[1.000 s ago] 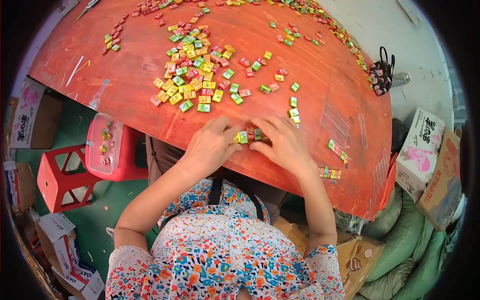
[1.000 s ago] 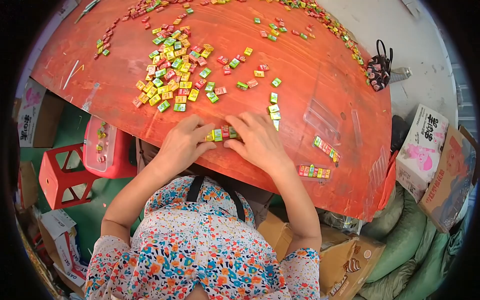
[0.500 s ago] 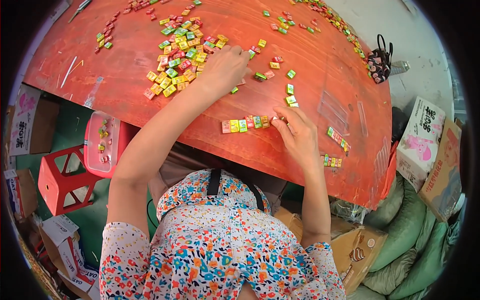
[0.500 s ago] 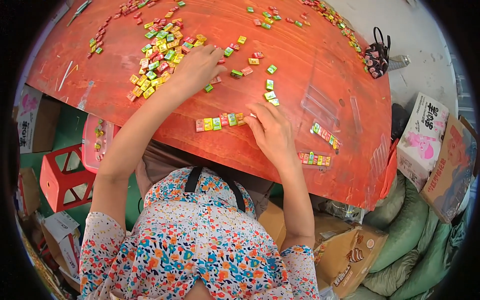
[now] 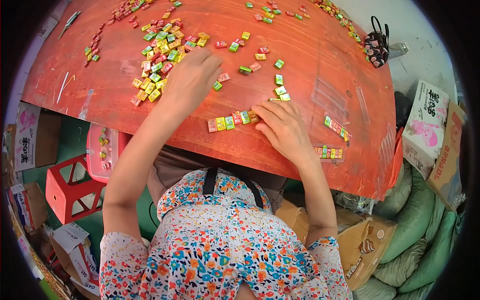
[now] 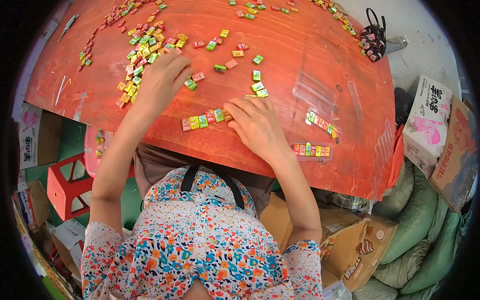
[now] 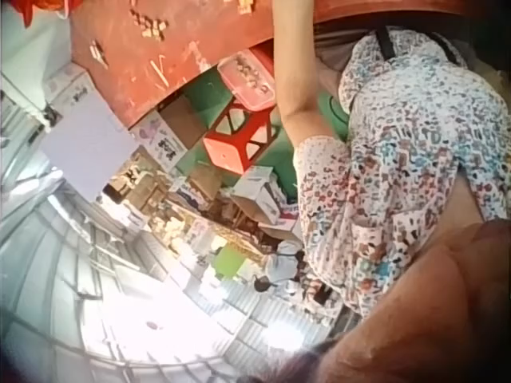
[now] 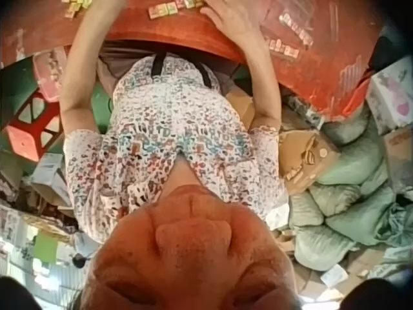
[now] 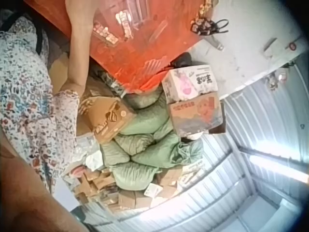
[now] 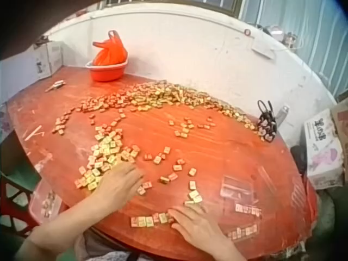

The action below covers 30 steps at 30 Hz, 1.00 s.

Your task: Sorting and packaging small colorful toy components into plastic trays and boxes.

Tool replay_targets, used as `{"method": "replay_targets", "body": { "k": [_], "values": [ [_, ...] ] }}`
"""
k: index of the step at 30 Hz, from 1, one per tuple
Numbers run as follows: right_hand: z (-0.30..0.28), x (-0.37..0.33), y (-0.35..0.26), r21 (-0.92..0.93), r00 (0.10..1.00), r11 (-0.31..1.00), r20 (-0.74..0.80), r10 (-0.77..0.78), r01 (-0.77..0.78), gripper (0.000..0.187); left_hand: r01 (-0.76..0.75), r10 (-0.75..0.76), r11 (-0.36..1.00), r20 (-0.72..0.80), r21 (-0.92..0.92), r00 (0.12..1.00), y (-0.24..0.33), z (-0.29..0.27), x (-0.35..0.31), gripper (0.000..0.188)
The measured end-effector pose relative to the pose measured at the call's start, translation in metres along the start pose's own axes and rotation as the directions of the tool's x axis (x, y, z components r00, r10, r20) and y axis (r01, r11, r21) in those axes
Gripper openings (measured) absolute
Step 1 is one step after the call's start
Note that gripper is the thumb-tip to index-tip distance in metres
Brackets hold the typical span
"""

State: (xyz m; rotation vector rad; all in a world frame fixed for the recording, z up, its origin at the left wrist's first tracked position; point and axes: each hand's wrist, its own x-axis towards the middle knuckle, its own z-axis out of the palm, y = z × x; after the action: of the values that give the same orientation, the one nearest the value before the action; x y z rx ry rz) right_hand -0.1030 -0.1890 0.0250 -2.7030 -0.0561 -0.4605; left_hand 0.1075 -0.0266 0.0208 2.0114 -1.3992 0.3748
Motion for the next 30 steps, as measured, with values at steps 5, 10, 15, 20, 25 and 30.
{"method": "replay_targets", "body": {
  "k": [5,10,15,20,25,30],
  "values": [
    [0.012,0.015,0.007,-0.001,0.987,0.993,0.112,-0.118,0.119,0.048,0.051,-0.051,0.999,-0.033,-0.016,0.998,0.039,-0.023,-0.084,0.015],
    [0.016,0.022,0.003,0.035,0.974,0.989,0.171,-0.149,0.145,0.048,0.117,-0.117,0.993,-0.037,-0.017,0.992,0.059,-0.012,-0.112,0.032],
    [0.016,0.020,0.010,0.063,0.974,0.989,0.175,-0.144,0.135,0.050,0.086,-0.085,0.996,0.032,-0.026,0.996,0.052,-0.023,-0.115,0.062],
    [0.007,0.025,0.008,-0.023,0.973,0.987,0.175,-0.153,0.159,0.054,0.221,-0.219,0.975,0.199,0.013,0.955,0.057,-0.037,-0.099,0.074],
    [0.014,0.029,0.003,-0.022,0.970,0.986,0.185,-0.159,0.165,0.055,0.306,-0.298,0.952,0.232,0.004,0.926,0.065,-0.020,-0.092,0.050],
    [0.019,0.023,0.001,0.000,0.978,0.990,0.159,-0.139,0.141,0.056,0.308,-0.283,0.949,0.236,-0.074,0.929,0.062,-0.020,-0.092,0.044]
  ]
}}
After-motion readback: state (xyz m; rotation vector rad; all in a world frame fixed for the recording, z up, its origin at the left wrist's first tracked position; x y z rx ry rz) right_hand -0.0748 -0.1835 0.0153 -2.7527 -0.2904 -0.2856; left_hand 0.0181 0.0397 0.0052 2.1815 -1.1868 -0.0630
